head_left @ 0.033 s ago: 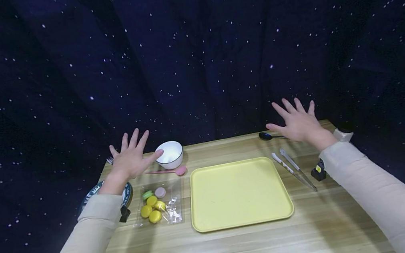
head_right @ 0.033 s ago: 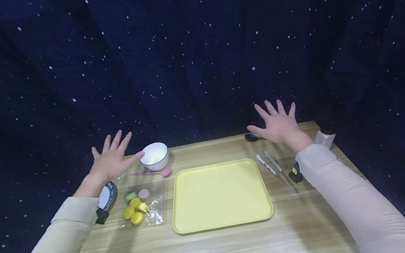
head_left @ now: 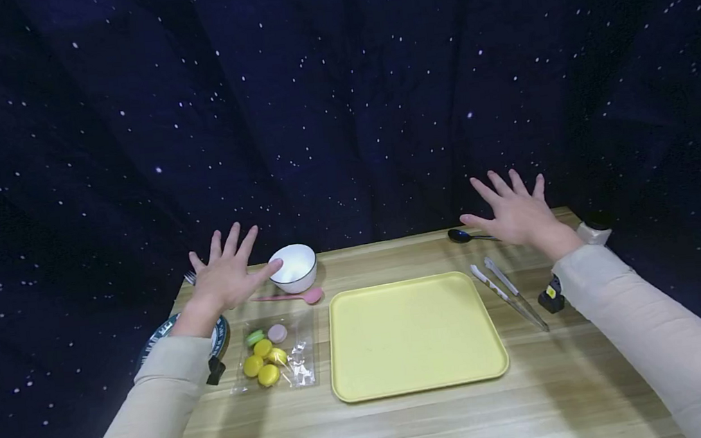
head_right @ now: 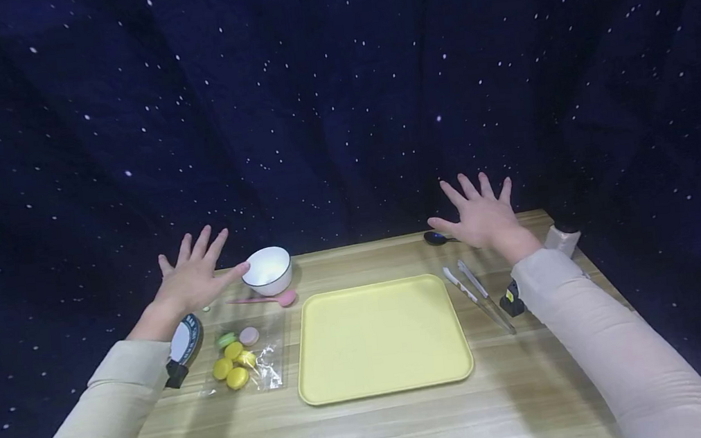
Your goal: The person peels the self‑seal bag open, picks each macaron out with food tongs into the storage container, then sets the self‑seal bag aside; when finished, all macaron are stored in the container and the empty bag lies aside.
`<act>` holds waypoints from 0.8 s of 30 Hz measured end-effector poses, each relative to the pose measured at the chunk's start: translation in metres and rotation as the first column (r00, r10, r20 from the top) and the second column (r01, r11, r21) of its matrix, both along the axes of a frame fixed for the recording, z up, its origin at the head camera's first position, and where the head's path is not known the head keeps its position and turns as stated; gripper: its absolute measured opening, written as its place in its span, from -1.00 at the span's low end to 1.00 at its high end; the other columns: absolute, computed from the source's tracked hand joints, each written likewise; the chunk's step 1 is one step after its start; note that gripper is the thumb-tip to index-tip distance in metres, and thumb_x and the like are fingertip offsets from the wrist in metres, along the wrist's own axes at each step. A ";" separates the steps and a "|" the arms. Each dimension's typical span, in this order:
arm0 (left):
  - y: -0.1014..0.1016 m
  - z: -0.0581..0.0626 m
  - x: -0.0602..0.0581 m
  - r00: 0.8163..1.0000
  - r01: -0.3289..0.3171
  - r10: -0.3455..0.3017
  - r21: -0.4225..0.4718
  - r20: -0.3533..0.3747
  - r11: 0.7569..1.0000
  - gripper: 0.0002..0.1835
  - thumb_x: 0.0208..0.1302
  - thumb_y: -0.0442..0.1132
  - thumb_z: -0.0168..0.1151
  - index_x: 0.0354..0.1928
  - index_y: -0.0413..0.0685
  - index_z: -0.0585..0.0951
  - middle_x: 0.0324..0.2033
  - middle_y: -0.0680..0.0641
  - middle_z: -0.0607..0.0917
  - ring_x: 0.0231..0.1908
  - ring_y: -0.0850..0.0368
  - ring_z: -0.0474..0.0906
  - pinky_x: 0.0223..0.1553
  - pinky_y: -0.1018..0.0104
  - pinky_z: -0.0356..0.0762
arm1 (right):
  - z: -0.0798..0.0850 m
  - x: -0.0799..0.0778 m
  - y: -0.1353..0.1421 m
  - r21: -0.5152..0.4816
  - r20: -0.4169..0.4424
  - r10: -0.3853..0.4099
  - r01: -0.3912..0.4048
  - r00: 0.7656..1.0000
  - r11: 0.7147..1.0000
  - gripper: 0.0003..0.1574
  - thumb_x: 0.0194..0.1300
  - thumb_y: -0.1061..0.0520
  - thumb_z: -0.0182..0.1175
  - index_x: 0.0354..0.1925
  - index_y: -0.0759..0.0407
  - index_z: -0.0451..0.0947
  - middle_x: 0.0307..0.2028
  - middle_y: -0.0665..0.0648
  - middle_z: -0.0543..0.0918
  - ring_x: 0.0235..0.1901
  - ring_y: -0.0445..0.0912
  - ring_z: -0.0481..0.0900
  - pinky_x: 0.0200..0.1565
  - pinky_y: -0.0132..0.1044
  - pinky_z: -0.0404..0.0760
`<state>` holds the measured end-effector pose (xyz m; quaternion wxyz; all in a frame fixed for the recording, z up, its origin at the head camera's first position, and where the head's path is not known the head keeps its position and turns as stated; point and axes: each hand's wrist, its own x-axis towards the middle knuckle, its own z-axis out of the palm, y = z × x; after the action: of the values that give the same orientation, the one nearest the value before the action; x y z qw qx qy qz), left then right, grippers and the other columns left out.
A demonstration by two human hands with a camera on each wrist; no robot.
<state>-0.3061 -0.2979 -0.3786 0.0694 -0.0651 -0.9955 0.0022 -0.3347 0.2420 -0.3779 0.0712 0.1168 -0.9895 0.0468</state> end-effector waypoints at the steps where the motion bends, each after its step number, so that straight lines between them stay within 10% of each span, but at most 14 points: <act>1: -0.001 -0.001 0.000 1.000 0.000 0.000 -0.004 0.000 1.000 0.06 -0.02 0.70 -0.39 0.48 0.39 -0.26 0.48 -0.05 -0.33 0.39 -0.32 -0.47 0.02 -0.52 -0.69 | 0.000 0.000 0.000 -0.001 0.005 0.000 0.000 1.000 1.000 0.15 0.16 -0.68 -0.33 0.51 -0.15 -0.22 0.47 0.28 -0.15 0.37 0.41 -0.35 0.09 0.44 -0.63; 13: -0.004 -0.003 0.006 1.000 0.029 -0.028 -0.013 0.004 1.000 0.06 0.02 0.67 -0.35 0.50 0.29 -0.12 0.48 -0.10 -0.21 0.40 -0.31 -0.43 0.07 -0.54 -0.58 | 0.002 -0.001 -0.002 -0.009 0.046 0.018 -0.018 0.999 1.000 0.15 0.16 -0.67 -0.28 0.51 -0.13 -0.21 0.47 0.27 -0.17 0.39 0.37 -0.34 0.15 0.43 -0.55; 24: -0.008 -0.029 0.049 0.985 0.163 -0.161 0.031 -0.070 0.986 -0.07 0.19 0.53 -0.22 0.45 0.12 0.15 0.44 -0.15 0.08 0.42 -0.22 -0.14 0.20 -0.46 -0.29 | -0.004 0.006 -0.058 -0.124 -0.072 0.197 -0.205 0.978 0.971 -0.11 0.25 -0.33 0.13 0.39 0.05 0.21 0.34 0.25 0.25 0.27 0.24 0.23 0.14 0.22 0.30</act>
<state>-0.2574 -0.3064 -0.4077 0.1038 -0.1445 -0.9839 -0.0194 -0.3283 0.1843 -0.3824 0.1029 0.2130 -0.9648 0.1148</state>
